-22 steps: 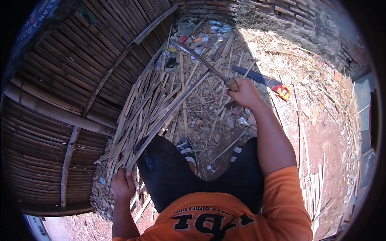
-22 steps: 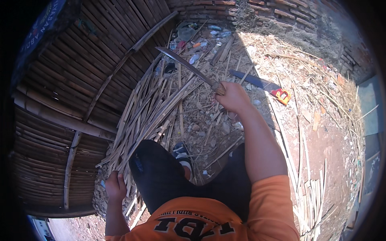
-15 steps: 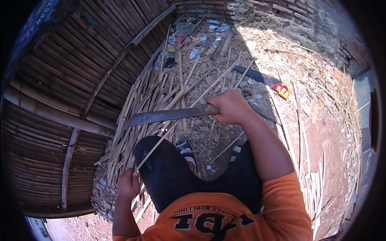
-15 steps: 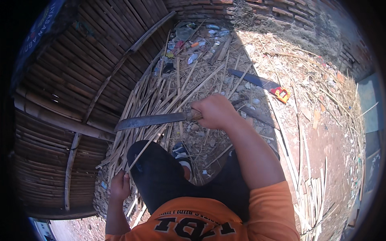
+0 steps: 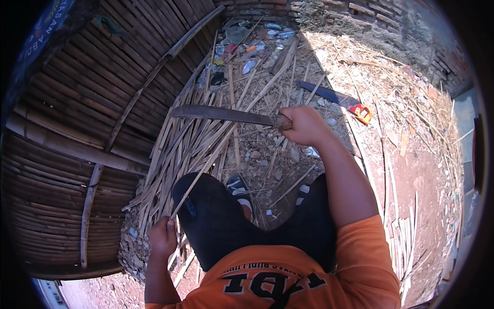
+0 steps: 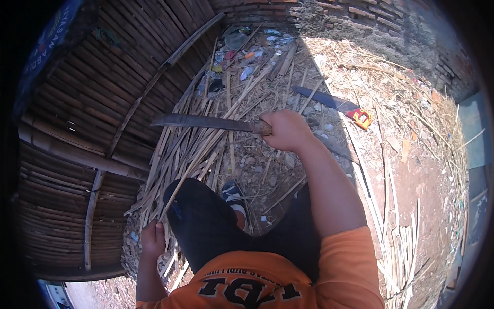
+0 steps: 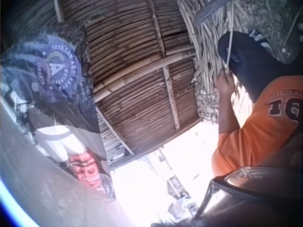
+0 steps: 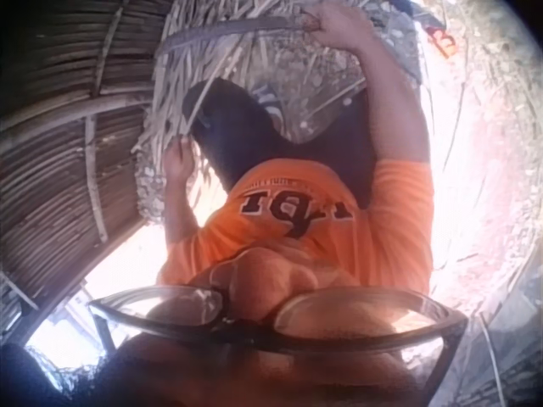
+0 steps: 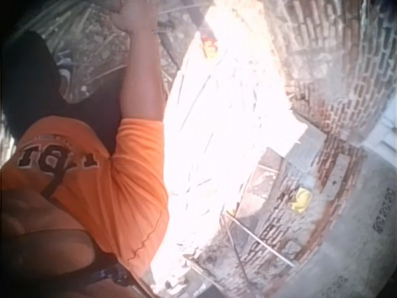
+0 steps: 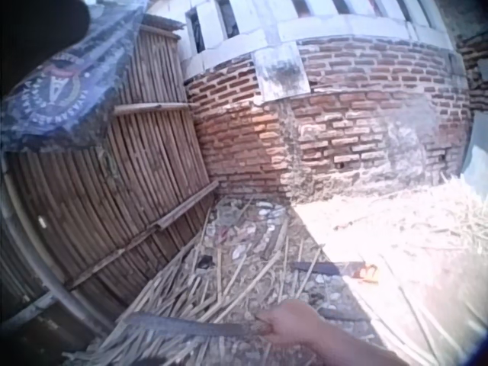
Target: The person strips thin layers from a bamboo pole using a machete and a hammer, holding the pole upright while peeling away strips.
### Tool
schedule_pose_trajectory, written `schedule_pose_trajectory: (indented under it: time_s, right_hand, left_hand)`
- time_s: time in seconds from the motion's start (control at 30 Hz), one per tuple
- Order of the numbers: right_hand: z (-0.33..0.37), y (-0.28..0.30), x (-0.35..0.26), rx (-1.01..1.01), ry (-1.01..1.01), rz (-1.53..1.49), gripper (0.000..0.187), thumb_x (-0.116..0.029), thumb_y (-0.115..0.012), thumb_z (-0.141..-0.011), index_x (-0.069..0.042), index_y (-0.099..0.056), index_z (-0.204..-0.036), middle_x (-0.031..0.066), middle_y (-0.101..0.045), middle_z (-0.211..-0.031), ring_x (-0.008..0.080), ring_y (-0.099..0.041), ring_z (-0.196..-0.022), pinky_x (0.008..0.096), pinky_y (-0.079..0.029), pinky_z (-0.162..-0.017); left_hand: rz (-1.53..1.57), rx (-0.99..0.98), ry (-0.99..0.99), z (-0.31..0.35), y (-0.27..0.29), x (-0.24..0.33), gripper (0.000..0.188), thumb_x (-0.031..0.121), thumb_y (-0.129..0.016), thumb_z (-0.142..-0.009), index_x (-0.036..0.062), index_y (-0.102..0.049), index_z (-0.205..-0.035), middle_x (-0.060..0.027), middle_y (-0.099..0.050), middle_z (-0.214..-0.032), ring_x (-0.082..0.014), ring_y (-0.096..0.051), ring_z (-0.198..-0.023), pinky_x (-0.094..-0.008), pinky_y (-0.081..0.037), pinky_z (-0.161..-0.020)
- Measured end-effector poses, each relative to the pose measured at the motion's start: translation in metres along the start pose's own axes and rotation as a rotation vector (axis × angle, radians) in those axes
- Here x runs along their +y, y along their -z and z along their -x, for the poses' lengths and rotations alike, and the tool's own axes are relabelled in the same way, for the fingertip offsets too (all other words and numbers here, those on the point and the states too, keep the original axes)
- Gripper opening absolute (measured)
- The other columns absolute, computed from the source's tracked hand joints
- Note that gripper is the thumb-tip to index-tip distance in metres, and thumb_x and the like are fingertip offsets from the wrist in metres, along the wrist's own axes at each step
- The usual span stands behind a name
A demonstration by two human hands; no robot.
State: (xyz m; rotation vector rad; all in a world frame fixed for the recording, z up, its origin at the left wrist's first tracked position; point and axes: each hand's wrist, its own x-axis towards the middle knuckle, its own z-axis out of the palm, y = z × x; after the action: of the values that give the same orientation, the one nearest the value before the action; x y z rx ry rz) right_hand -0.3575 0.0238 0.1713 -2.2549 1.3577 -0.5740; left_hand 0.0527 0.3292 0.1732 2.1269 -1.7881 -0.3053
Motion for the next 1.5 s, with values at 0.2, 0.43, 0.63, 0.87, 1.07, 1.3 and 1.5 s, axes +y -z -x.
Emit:
schedule_pose_trajectory:
  time_s: [0.2,0.43,0.63,0.87,1.07,1.3,1.5]
  right_hand:
    - [-0.004,0.016,0.019,0.11,-0.133,-0.149,0.025,-0.026,-0.074,-0.08,-0.01,-0.07,-0.098,0.0169,-0.072,-0.084,0.0396,-0.071,-0.086,0.0489,-0.055,-0.078]
    - [0.008,-0.002,-0.018,0.02,0.311,0.187,0.028,-0.03,-0.078,-0.084,-0.005,-0.068,-0.093,0.018,-0.069,-0.077,0.0393,-0.069,-0.074,0.0449,-0.054,-0.071]
    - [-0.005,0.013,0.03,0.106,-0.185,-0.146,0.029,-0.033,-0.077,-0.082,-0.01,-0.07,-0.097,0.0176,-0.071,-0.081,0.0409,-0.07,-0.083,0.0514,-0.053,-0.077]
    - [0.011,-0.015,-0.04,-0.01,0.329,0.185,0.023,-0.025,-0.075,-0.076,-0.009,-0.066,-0.09,0.0139,-0.071,-0.08,0.039,-0.071,-0.083,0.0505,-0.054,-0.075]
    - [0.009,0.005,-0.017,0.077,0.209,0.159,0.023,-0.022,-0.074,-0.075,-0.011,-0.065,-0.092,0.0145,-0.069,-0.076,0.0402,-0.069,-0.082,0.0533,-0.053,-0.073]
    - [0.02,0.007,-0.03,0.104,0.267,0.133,0.021,-0.02,-0.073,-0.075,-0.011,-0.067,-0.093,0.0152,-0.068,-0.076,0.041,-0.069,-0.08,0.0532,-0.054,-0.072]
    - [0.005,0.024,-0.012,0.026,0.109,0.08,0.02,-0.02,-0.073,-0.075,-0.012,-0.067,-0.092,0.0149,-0.07,-0.077,0.0407,-0.069,-0.08,0.0525,-0.054,-0.074]
  left_hand:
    - [0.026,-0.013,0.075,0.004,0.004,-0.007,0.041,0.032,-0.048,-0.107,-0.0001,-0.058,-0.085,-0.0237,-0.057,-0.067,-0.0477,-0.06,-0.067,-0.0508,-0.045,-0.062]
    - [0.198,-0.127,0.027,0.0,0.0,-0.001,0.05,0.04,-0.045,-0.11,-0.0008,-0.059,-0.085,-0.0171,-0.056,-0.065,-0.0303,-0.055,-0.063,-0.0425,-0.044,-0.061]
    - [0.131,-0.118,0.033,-0.001,-0.001,-0.002,0.052,0.041,-0.045,-0.11,-0.001,-0.059,-0.083,-0.0191,-0.057,-0.065,-0.0333,-0.058,-0.06,-0.0439,-0.045,-0.06]
    - [0.469,-0.253,0.179,-0.018,-0.018,0.018,0.055,0.049,-0.044,-0.111,0.0021,-0.061,-0.087,-0.0025,-0.055,-0.07,-0.0154,-0.052,-0.067,-0.0346,-0.043,-0.063]
    - [0.718,-0.396,0.19,-0.074,-0.026,0.079,0.046,0.05,-0.059,-0.105,0.0052,-0.059,-0.094,0.0039,-0.051,-0.074,-0.0065,-0.047,-0.068,-0.0266,-0.039,-0.062]
    - [0.688,-0.449,0.098,-0.14,-0.035,0.153,0.032,0.03,-0.081,-0.092,0.0083,-0.057,-0.094,0.0067,-0.049,-0.076,-0.0041,-0.044,-0.067,-0.0238,-0.037,-0.059]
    - [0.608,-0.374,0.035,-0.155,-0.052,0.156,0.036,0.029,-0.083,-0.091,0.0043,-0.058,-0.1,0.0045,-0.051,-0.08,-0.0045,-0.045,-0.067,-0.0243,-0.038,-0.059]
